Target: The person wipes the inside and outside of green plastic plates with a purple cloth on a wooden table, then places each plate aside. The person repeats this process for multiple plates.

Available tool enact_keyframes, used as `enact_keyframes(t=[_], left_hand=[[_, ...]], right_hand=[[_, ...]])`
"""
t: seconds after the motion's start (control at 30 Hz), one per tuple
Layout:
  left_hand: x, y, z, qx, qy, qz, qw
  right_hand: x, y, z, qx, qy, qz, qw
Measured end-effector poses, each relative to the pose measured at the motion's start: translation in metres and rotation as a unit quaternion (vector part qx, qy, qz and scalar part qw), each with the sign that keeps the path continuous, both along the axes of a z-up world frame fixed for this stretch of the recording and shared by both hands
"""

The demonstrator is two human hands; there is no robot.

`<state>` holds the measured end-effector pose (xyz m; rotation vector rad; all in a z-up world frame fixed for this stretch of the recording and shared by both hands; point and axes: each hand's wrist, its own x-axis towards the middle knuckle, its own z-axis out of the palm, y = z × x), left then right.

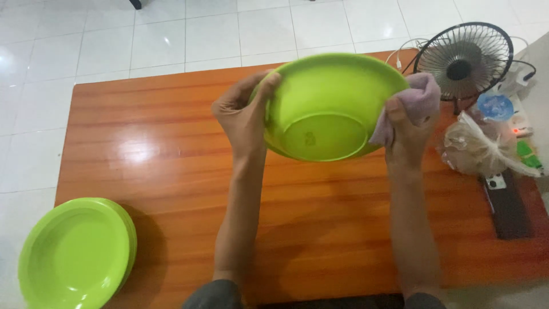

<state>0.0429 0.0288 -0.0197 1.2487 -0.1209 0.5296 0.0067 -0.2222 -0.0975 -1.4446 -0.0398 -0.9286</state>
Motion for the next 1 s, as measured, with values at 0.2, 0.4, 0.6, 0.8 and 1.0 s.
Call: enact_keyframes(t=[0.2, 0.4, 0.6, 0.8, 1.0], left_hand=[[0.001, -0.017, -0.006, -0.156, 0.053, 0.035, 0.986], [-0.014, -0.068, -0.038, -0.260, 0.171, 0.002, 0.950], [-0.049, -0.113, -0.049, -0.184, 0.223, -0.126, 0.949], [-0.014, -0.112, -0.115, 0.014, 0.082, -0.325, 0.942], [-0.055, -0.076, -0.177, 0.038, 0.215, -0.424, 0.879]], right_hand=[[-0.013, 0.035, 0.027, 0.114, -0.003, -0.023, 0.993], [-0.033, 0.040, -0.012, 0.418, 0.026, 0.124, 0.899], [-0.083, -0.012, -0.040, 0.374, 0.019, 0.184, 0.909], [-0.126, -0.115, -0.052, 0.108, -0.019, 0.129, 0.986], [-0.158, -0.048, -0.015, 0.081, 0.075, 0.056, 0.992]])
